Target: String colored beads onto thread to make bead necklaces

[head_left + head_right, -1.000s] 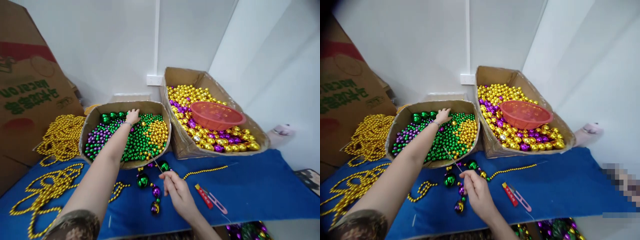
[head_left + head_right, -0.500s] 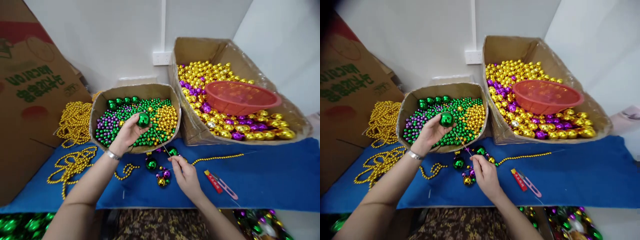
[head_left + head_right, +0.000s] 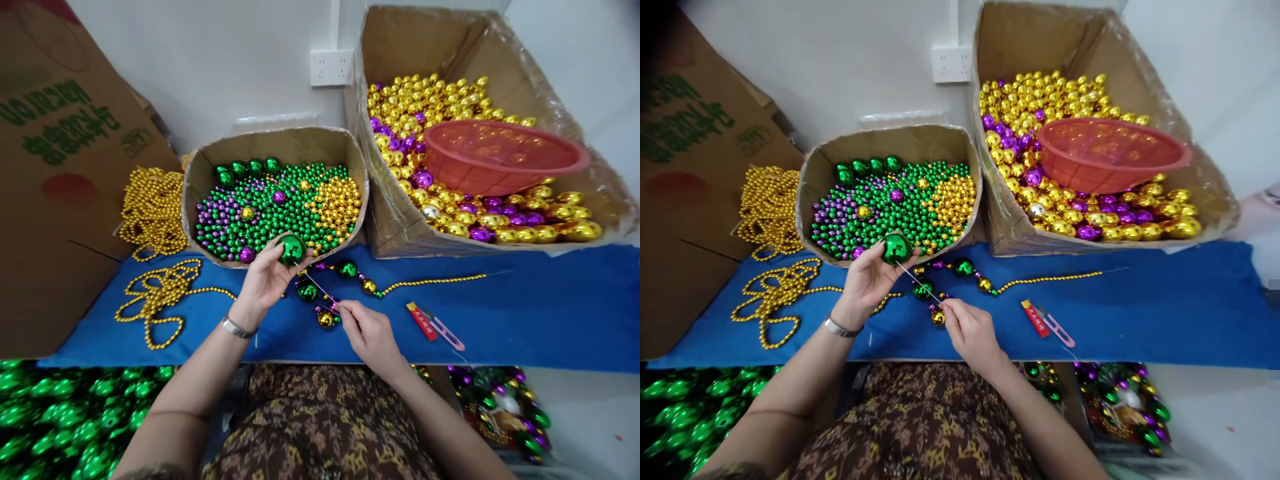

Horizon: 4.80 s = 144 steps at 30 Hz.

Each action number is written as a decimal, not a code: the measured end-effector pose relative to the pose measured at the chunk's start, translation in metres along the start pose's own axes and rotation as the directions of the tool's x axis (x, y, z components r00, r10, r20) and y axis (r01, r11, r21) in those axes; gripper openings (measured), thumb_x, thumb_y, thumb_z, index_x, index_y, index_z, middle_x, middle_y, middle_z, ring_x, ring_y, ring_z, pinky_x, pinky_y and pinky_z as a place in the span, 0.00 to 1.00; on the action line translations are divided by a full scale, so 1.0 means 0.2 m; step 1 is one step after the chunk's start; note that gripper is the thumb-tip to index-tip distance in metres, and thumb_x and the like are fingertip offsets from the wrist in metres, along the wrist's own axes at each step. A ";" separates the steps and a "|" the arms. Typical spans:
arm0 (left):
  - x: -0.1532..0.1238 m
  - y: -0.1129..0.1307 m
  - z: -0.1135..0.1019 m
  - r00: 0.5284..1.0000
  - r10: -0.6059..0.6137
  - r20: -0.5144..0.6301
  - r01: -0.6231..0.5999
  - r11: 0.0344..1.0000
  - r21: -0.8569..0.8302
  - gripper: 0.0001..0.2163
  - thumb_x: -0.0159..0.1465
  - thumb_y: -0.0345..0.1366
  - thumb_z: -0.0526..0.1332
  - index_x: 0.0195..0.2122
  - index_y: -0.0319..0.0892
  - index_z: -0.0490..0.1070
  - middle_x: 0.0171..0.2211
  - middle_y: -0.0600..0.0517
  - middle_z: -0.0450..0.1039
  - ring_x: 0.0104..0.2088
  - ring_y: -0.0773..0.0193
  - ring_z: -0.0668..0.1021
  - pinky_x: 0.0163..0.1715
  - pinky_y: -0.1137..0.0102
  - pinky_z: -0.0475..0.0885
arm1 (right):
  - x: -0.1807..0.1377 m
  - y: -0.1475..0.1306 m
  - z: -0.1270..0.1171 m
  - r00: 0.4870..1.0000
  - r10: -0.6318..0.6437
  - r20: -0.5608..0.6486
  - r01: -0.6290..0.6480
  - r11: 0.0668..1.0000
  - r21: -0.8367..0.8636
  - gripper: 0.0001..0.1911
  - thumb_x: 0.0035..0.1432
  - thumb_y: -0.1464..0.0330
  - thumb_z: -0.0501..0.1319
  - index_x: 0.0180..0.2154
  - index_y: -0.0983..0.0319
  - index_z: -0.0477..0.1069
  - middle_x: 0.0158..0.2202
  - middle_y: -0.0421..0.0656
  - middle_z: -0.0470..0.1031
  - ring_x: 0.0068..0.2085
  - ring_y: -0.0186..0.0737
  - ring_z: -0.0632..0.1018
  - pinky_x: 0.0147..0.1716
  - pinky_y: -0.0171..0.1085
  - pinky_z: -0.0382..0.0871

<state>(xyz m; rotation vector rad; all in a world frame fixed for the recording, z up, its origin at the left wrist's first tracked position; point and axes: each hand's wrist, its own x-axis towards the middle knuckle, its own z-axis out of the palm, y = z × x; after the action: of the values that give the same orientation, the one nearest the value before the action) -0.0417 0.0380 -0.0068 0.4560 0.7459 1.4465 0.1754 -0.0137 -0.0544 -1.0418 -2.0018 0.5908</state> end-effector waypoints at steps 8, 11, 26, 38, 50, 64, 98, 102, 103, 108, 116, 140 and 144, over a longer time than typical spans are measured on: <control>-0.02 -0.06 0.05 0.990 0.077 -0.116 -0.082 0.996 -0.039 0.04 0.55 0.32 0.67 0.30 0.39 0.73 0.35 0.51 0.76 0.42 0.56 0.79 0.51 0.54 0.75 | -0.04 -0.01 0.02 0.999 -0.040 -0.019 0.039 0.998 -0.040 0.10 0.68 0.69 0.52 0.41 0.61 0.71 0.34 0.43 0.81 0.32 0.35 0.81 0.35 0.32 0.72; -0.02 -0.07 0.05 0.990 0.086 -0.111 -0.091 0.995 -0.044 0.05 0.55 0.32 0.68 0.30 0.40 0.73 0.35 0.51 0.75 0.42 0.57 0.78 0.50 0.55 0.75 | -0.04 -0.01 0.02 0.999 -0.037 -0.017 0.036 0.998 -0.058 0.10 0.68 0.70 0.51 0.41 0.61 0.71 0.34 0.42 0.81 0.32 0.35 0.81 0.34 0.32 0.71; -0.11 -0.23 0.04 0.976 0.218 -0.006 -0.210 0.944 0.253 0.25 0.43 0.29 0.75 0.43 0.45 0.71 0.44 0.52 0.69 0.40 0.68 0.74 0.37 0.76 0.72 | -0.02 0.03 0.05 0.996 -0.056 -0.066 0.045 0.986 -0.158 0.11 0.69 0.69 0.50 0.42 0.62 0.71 0.34 0.43 0.81 0.32 0.35 0.81 0.34 0.31 0.71; -0.17 -0.33 0.00 0.957 0.290 0.008 -0.274 0.892 0.359 0.24 0.48 0.31 0.74 0.45 0.45 0.68 0.43 0.52 0.70 0.40 0.67 0.75 0.42 0.72 0.71 | -0.04 0.05 0.08 0.994 -0.074 -0.083 0.056 0.978 -0.202 0.12 0.68 0.70 0.50 0.41 0.62 0.72 0.33 0.43 0.81 0.31 0.35 0.81 0.33 0.32 0.71; 0.30 0.05 -0.01 0.907 0.173 0.383 -0.408 0.140 0.902 0.06 0.54 0.28 0.66 0.33 0.44 0.78 0.35 0.48 0.77 0.39 0.57 0.76 0.47 0.65 0.66 | -0.01 0.08 0.01 0.986 -0.054 -0.160 0.022 0.981 -0.192 0.10 0.68 0.70 0.51 0.37 0.62 0.70 0.27 0.42 0.77 0.26 0.34 0.77 0.28 0.31 0.66; 0.33 0.03 0.03 0.973 0.075 0.220 -0.227 0.513 0.828 0.08 0.56 0.38 0.66 0.35 0.41 0.77 0.30 0.49 0.77 0.28 0.65 0.75 0.27 0.72 0.67 | -0.02 0.10 -0.01 0.984 -0.017 -0.178 -0.017 0.982 -0.188 0.11 0.68 0.70 0.50 0.36 0.61 0.70 0.28 0.42 0.78 0.27 0.36 0.79 0.30 0.32 0.68; -0.09 -0.30 0.00 0.920 -0.071 0.385 -0.264 0.613 0.745 0.07 0.58 0.39 0.67 0.36 0.44 0.81 0.35 0.47 0.78 0.33 0.63 0.78 0.32 0.71 0.72 | -0.25 0.31 0.06 0.998 0.068 -0.011 -0.068 0.965 -0.253 0.12 0.68 0.68 0.48 0.35 0.60 0.67 0.28 0.43 0.76 0.29 0.39 0.79 0.28 0.34 0.70; -0.12 -0.33 0.00 0.873 -0.014 0.487 -0.421 0.482 0.769 0.07 0.62 0.38 0.64 0.36 0.45 0.81 0.36 0.46 0.79 0.37 0.60 0.79 0.37 0.68 0.73 | -0.27 0.34 0.01 0.998 0.066 0.005 -0.061 0.952 -0.301 0.12 0.67 0.69 0.48 0.39 0.61 0.70 0.35 0.45 0.77 0.35 0.40 0.80 0.33 0.35 0.73; -0.13 -0.31 0.02 0.861 0.006 0.509 -0.460 0.437 0.773 0.07 0.62 0.38 0.63 0.36 0.45 0.81 0.35 0.46 0.79 0.37 0.60 0.79 0.38 0.68 0.73 | -0.26 0.32 -0.01 0.997 0.077 -0.018 -0.079 0.953 -0.292 0.11 0.67 0.69 0.49 0.41 0.61 0.70 0.36 0.45 0.78 0.36 0.41 0.80 0.35 0.36 0.74; -0.15 -0.19 0.14 0.796 0.096 0.598 -0.591 0.342 0.731 0.06 0.63 0.35 0.62 0.37 0.42 0.80 0.33 0.47 0.79 0.33 0.63 0.79 0.35 0.71 0.72 | -0.11 0.17 -0.03 0.997 0.020 -0.069 -0.028 0.992 -0.122 0.13 0.67 0.68 0.53 0.50 0.61 0.69 0.46 0.49 0.77 0.47 0.42 0.79 0.46 0.38 0.74; -0.07 -0.01 0.15 0.835 0.062 0.547 -0.540 0.292 0.790 0.13 0.67 0.41 0.57 0.37 0.38 0.76 0.32 0.48 0.78 0.32 0.65 0.78 0.32 0.72 0.72 | -0.03 0.15 0.04 0.998 0.012 -0.060 -0.010 1.000 0.027 0.11 0.68 0.67 0.51 0.44 0.59 0.71 0.37 0.45 0.81 0.37 0.40 0.82 0.38 0.35 0.77; -0.06 -0.41 -0.21 0.677 -0.411 0.611 -0.716 -0.563 0.414 0.06 0.64 0.29 0.55 0.39 0.40 0.70 0.34 0.47 0.72 0.39 0.57 0.74 0.60 0.49 0.57 | 0.07 -0.23 -0.60 0.728 0.265 -0.632 0.157 0.833 0.530 0.06 0.64 0.63 0.60 0.34 0.57 0.68 0.20 0.32 0.56 0.18 0.29 0.58 0.16 0.31 0.54; -0.05 -0.26 -0.33 0.696 -0.380 0.609 -0.669 -0.652 0.358 0.06 0.65 0.28 0.53 0.37 0.39 0.70 0.32 0.48 0.71 0.39 0.57 0.74 0.60 0.49 0.58 | 0.08 -0.13 -0.67 0.607 0.305 -0.733 0.146 0.865 0.481 0.07 0.64 0.61 0.59 0.34 0.56 0.67 0.19 0.33 0.54 0.18 0.30 0.56 0.16 0.32 0.51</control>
<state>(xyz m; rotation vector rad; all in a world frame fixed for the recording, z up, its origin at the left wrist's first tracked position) -0.0497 0.0127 -0.0864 2.9507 1.3125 0.0051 0.2654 -0.0094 0.0485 -0.8456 -0.9200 0.5172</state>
